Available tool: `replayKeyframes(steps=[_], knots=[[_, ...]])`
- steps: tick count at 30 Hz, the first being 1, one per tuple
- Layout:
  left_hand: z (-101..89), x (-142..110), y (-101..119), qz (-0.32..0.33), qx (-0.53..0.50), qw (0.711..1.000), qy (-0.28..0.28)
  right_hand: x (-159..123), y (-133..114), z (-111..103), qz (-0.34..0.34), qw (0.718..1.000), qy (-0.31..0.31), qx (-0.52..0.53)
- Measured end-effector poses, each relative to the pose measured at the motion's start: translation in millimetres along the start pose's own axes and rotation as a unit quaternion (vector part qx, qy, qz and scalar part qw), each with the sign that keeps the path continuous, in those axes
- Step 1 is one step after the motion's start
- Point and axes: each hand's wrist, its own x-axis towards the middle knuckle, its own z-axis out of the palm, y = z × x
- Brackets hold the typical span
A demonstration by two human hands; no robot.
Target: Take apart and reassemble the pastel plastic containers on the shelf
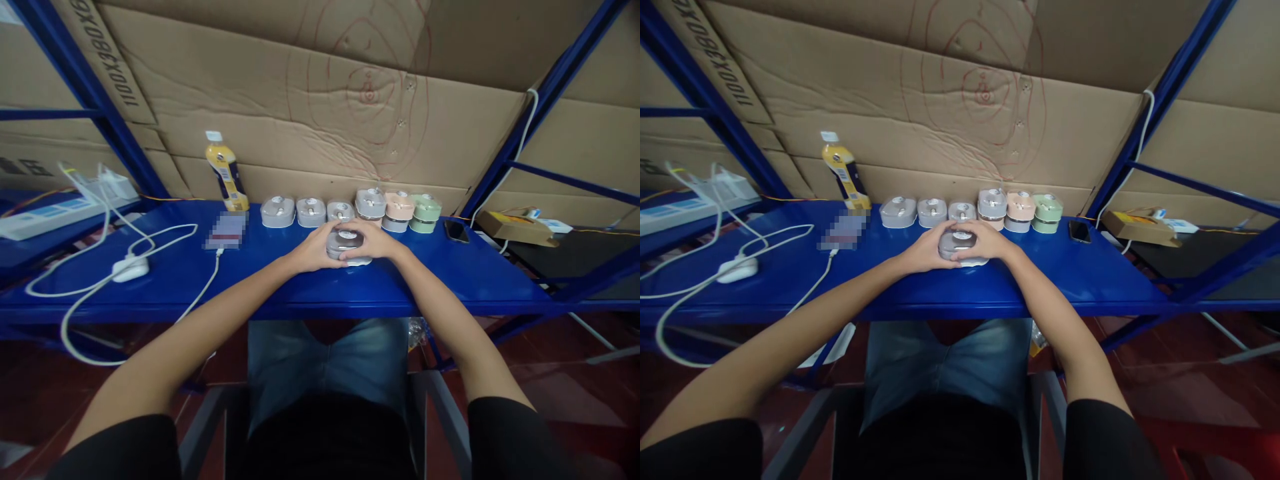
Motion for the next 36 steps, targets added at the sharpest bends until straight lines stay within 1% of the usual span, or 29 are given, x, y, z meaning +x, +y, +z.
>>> replayKeyframes(steps=[3,6,10,12,13,14,16,18,20,21,22,23,25,27,29,31,33,34,36], knots=[[0.2,-4,-3,0.025,0.009,0.999,-0.019,-3,1,1,0.006,1.0,-0.007,-0.002],[-0.6,-8,-6,0.022,0.014,0.999,-0.042,-4,1,2,0.016,1.0,-0.024,-0.005],[-3.3,-9,-6,0.024,0.014,0.998,-0.053,-4,2,6,0.017,0.999,-0.03,-0.001],[-4.7,-8,-4,0.028,0.013,0.998,-0.051,-4,4,6,0.023,1.0,-0.02,0.008],[-5.7,-8,-3,0.027,0.015,0.998,-0.046,-4,5,5,0.032,0.999,-0.003,0.015],[-7.2,-8,-2,0.024,0.018,0.999,-0.036,-4,7,2,0.044,0.998,0.026,0.022],[-12.3,-6,1,0.006,0.034,0.999,0.008,-6,11,-8,0.071,0.99,0.12,0.029],[-20.2,1,6,-0.035,0.061,0.993,0.091,-9,16,-23,0.095,0.966,0.238,0.023],[-28.8,17,10,-0.104,0.092,0.973,0.184,-13,23,-37,0.122,0.934,0.337,0.005],[-32.1,28,12,-0.146,0.107,0.96,0.216,-15,27,-42,0.137,0.918,0.373,-0.004],[-34.0,41,13,-0.187,0.119,0.948,0.228,-16,32,-46,0.15,0.904,0.399,-0.013],[-34.1,55,14,-0.224,0.13,0.94,0.223,-17,36,-48,0.16,0.895,0.415,-0.021],[-27.7,84,14,-0.275,0.156,0.927,0.201,-19,43,-49,0.169,0.889,0.425,-0.031],[-13.7,109,14,-0.291,0.175,0.922,0.186,-19,48,-47,0.171,0.893,0.415,-0.041],[4.0,126,15,-0.311,0.177,0.915,0.188,-19,51,-46,0.175,0.899,0.399,-0.05],[19.4,133,16,-0.315,0.18,0.911,0.194,-19,51,-45,0.178,0.903,0.387,-0.055],[26.8,133,18,-0.309,0.186,0.913,0.193,-20,50,-45,0.178,0.906,0.38,-0.055],[26.3,131,18,-0.304,0.189,0.914,0.19,-20,49,-45,0.176,0.907,0.378,-0.053],[16.7,122,15,-0.293,0.193,0.917,0.188,-19,47,-44,0.171,0.909,0.377,-0.047]])
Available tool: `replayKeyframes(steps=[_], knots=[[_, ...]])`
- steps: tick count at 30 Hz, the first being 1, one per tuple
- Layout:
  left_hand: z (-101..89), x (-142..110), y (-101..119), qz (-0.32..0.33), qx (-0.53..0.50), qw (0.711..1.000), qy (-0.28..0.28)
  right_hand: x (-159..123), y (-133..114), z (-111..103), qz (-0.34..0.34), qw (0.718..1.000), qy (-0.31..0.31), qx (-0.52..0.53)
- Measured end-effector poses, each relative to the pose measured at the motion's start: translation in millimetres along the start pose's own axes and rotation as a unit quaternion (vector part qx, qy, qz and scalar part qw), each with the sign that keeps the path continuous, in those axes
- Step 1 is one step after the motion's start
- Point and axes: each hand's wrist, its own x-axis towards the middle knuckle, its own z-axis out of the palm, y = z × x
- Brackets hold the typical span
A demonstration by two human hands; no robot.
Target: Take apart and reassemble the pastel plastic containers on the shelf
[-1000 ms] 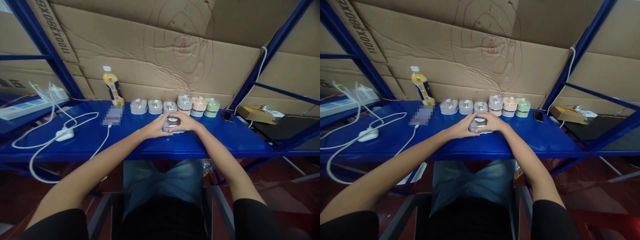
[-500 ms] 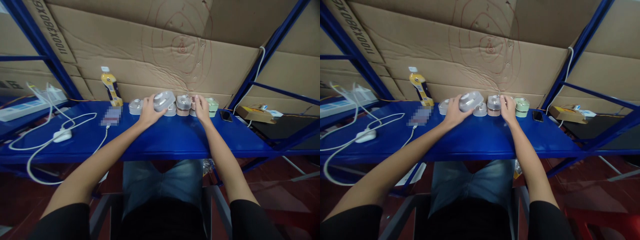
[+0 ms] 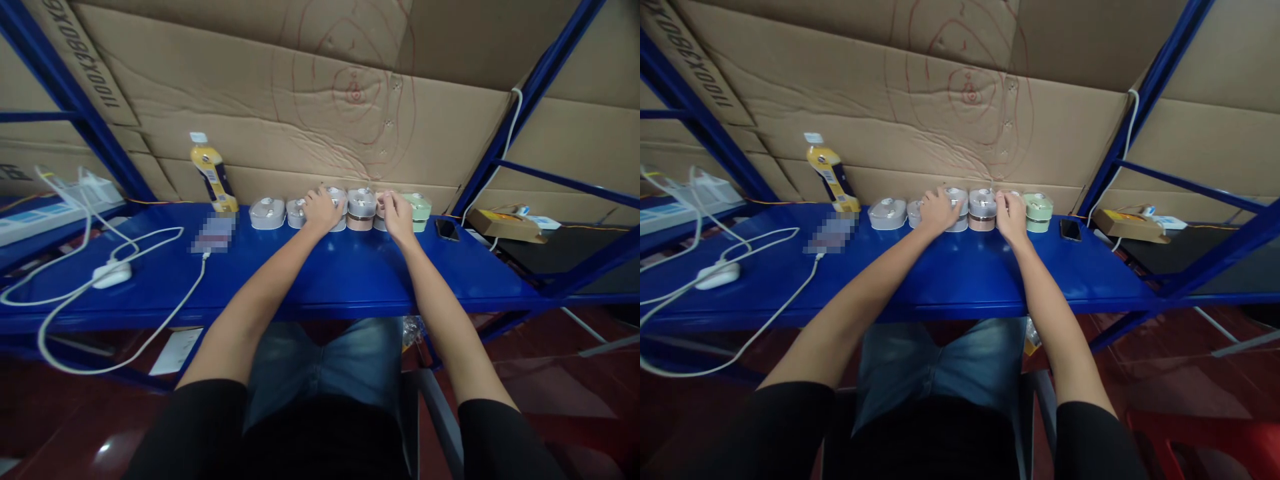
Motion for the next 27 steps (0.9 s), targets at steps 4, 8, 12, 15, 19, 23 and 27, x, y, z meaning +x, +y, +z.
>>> replayKeyframes(steps=[4,8,12,15,19,23,27], knots=[[-34.4,7,-42,-0.009,0.026,0.999,0.03,-1,-5,1,-0.012,1.0,0.005,0.008],[-62.8,18,-90,-0.065,0.125,0.99,0.019,-3,-10,3,-0.012,1.0,-0.009,0.002],[-73.7,21,-118,-0.118,0.188,0.972,-0.077,-6,-13,2,-0.01,0.999,-0.031,0.001],[-78.7,10,-120,-0.132,0.2,0.964,-0.114,-6,-14,2,-0.017,0.999,-0.029,-0.004],[-89.3,-37,-110,-0.112,0.238,0.962,-0.071,-6,-16,3,-0.021,1.0,-0.023,-0.004],[-100.7,-97,-97,-0.029,0.234,0.968,-0.081,-15,-28,11,-0.031,0.991,-0.126,0.035],[-95.5,-113,-84,0.142,0.099,0.967,-0.188,-32,-44,24,-0.112,0.946,-0.294,0.072]])
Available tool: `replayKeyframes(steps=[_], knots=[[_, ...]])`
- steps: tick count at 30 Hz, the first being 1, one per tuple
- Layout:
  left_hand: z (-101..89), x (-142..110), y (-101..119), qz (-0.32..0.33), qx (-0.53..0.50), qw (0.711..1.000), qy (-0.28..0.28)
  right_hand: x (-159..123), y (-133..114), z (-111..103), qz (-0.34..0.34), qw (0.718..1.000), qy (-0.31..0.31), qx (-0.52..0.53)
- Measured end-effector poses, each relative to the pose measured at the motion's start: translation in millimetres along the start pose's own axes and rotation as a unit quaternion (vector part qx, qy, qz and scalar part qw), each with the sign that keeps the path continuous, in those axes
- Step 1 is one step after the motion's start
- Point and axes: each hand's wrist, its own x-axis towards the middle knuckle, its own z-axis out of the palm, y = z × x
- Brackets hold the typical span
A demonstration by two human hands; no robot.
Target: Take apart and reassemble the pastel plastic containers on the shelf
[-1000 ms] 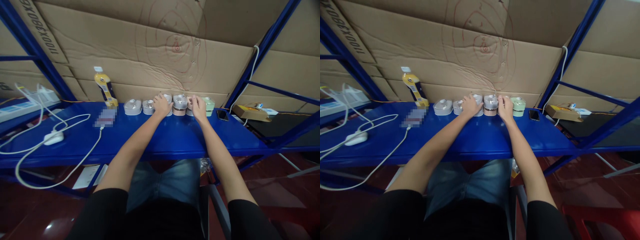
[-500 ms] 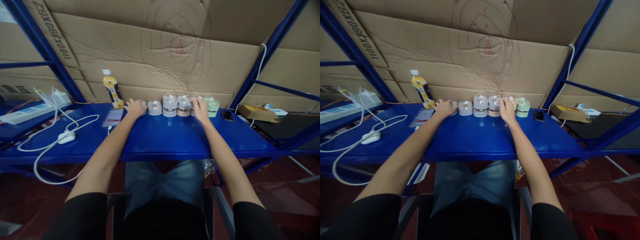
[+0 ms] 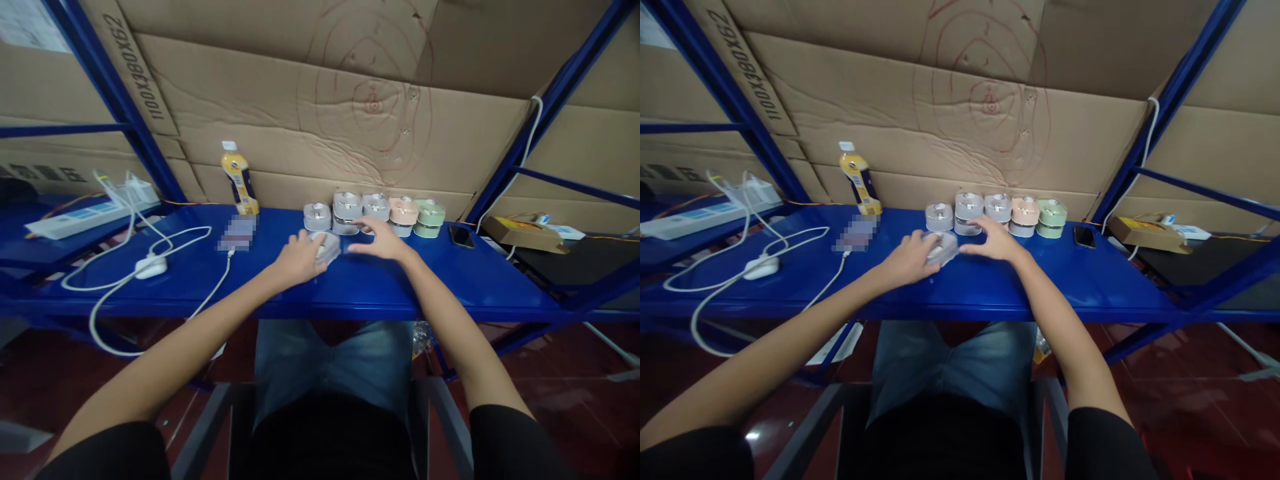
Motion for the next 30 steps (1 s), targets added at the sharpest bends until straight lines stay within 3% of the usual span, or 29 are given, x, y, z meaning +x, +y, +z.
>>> replayKeyframes(steps=[3,6,9,12,17,21,24,30], knots=[[10.9,26,3,0.17,-0.154,0.973,-0.021,-1,-6,12,-0.036,0.995,-0.09,-0.003],[26.3,54,1,0.231,-0.275,0.933,-0.03,-1,-6,14,-0.014,0.992,-0.119,-0.028],[38.9,64,-4,0.209,-0.314,0.926,-0.027,-2,-3,7,0.028,0.992,-0.108,-0.053],[42.0,57,-12,0.19,-0.3,0.935,-0.017,-3,5,-8,0.071,0.992,-0.093,-0.039],[34.4,40,-15,0.246,-0.206,0.947,-0.012,-11,25,-39,0.19,0.979,-0.068,-0.003],[32.3,39,-10,0.249,-0.181,0.951,-0.016,-16,31,-56,0.29,0.954,-0.075,0.016],[29.9,45,-16,0.229,-0.193,0.954,0.01,-16,28,-61,0.309,0.947,-0.085,0.008],[17.6,59,-54,0.126,-0.167,0.976,0.064,-16,28,-70,0.296,0.942,-0.142,-0.066]])
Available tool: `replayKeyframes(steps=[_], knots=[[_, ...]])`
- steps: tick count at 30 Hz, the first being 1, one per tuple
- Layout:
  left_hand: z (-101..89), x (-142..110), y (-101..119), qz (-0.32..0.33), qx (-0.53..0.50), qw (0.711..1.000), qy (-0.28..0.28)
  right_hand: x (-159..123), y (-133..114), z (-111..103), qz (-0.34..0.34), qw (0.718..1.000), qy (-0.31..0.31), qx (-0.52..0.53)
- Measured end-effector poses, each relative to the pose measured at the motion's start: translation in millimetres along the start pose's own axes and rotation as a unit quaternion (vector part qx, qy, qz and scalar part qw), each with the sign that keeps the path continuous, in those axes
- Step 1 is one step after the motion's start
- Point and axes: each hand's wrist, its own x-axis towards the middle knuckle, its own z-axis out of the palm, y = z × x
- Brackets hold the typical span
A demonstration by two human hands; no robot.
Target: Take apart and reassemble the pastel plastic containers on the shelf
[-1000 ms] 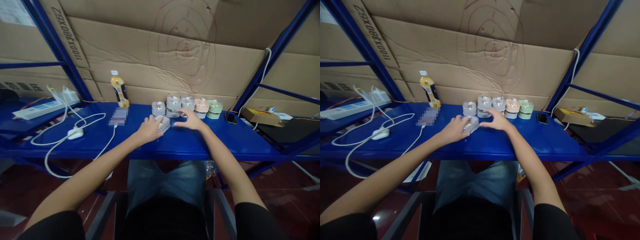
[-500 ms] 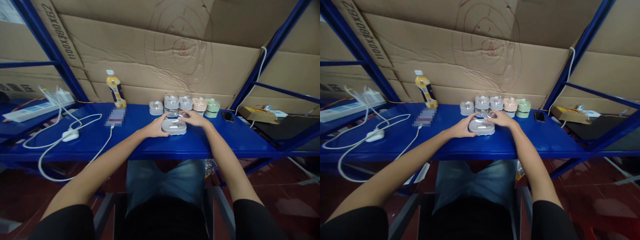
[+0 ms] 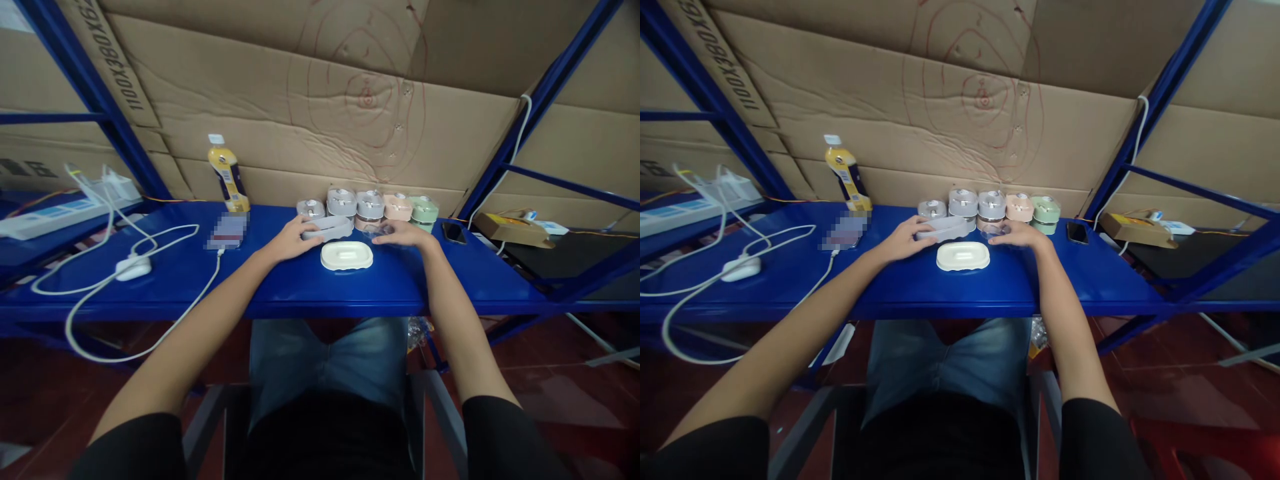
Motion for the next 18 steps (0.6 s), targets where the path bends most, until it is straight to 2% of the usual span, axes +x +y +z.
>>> replayKeyframes(steps=[3,6,8,10,14,18], knots=[[-3.2,0,-6,-0.025,0.004,1.0,-0.003,1,4,0,0.003,1.0,0.004,-0.009],[2.7,-2,5,0.011,-0.035,0.999,0.003,2,3,3,-0.017,0.998,0.056,0.014],[9.5,-4,17,0.043,-0.066,0.997,0.013,2,-1,6,-0.064,0.992,0.103,0.038],[17.0,-6,30,0.054,-0.09,0.994,0.017,1,-8,12,-0.141,0.981,0.117,0.066],[31.4,-8,45,0.055,-0.132,0.99,-0.007,1,-30,30,-0.271,0.957,0.068,0.073],[40.9,-6,46,0.048,-0.163,0.985,-0.016,1,-48,49,-0.317,0.947,0.043,0.028]])
